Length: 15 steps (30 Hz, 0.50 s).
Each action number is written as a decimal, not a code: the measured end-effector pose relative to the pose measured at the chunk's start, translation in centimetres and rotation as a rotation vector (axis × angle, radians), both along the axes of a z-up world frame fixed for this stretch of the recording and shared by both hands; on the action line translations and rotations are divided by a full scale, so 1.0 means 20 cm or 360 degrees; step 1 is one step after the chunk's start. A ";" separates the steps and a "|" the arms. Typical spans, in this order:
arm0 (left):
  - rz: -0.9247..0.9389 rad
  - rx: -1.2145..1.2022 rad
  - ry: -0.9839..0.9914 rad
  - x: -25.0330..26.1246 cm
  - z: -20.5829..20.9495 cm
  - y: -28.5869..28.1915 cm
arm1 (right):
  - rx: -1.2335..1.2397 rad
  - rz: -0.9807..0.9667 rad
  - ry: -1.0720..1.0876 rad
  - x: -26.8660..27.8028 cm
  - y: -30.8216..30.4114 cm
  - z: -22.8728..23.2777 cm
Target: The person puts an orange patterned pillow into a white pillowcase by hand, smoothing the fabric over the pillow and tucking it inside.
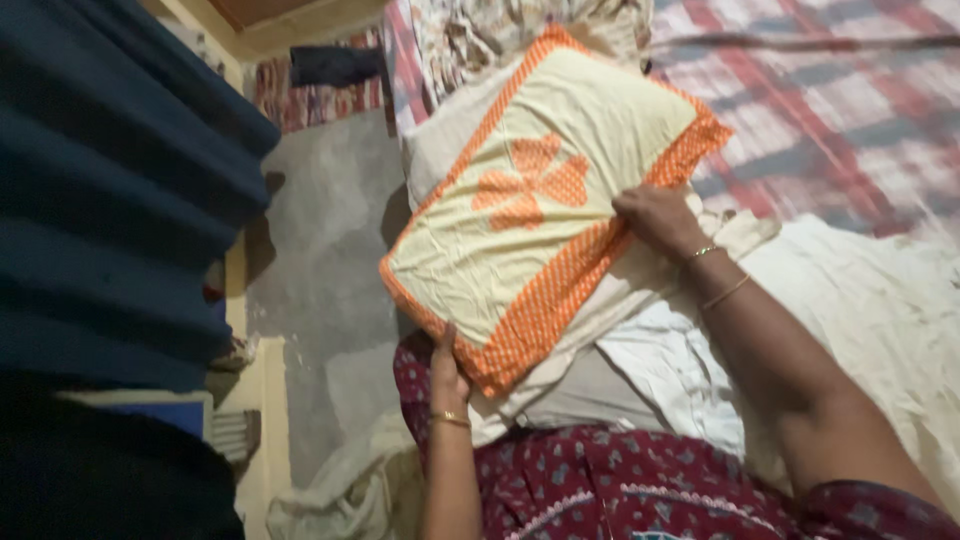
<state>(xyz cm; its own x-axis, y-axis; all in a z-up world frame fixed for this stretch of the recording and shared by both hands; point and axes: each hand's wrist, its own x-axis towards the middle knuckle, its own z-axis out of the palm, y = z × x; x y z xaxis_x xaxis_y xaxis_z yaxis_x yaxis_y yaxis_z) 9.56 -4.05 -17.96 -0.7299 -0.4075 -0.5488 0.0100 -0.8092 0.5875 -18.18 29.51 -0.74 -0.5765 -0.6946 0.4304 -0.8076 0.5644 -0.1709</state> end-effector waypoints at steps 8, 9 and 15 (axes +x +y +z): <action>0.0040 0.0001 0.0522 -0.08 0.36 0.13 | -0.0187 0.0097 0.0086 0.36 0.36 0.72; 0.0027 0.0002 0.0523 -0.08 0.44 0.16 | -0.0053 -0.0002 0.0150 0.46 0.45 0.82; -0.0676 -0.0298 0.0519 -0.20 0.72 0.41 | 0.0142 -0.0075 -0.0388 0.71 0.84 1.23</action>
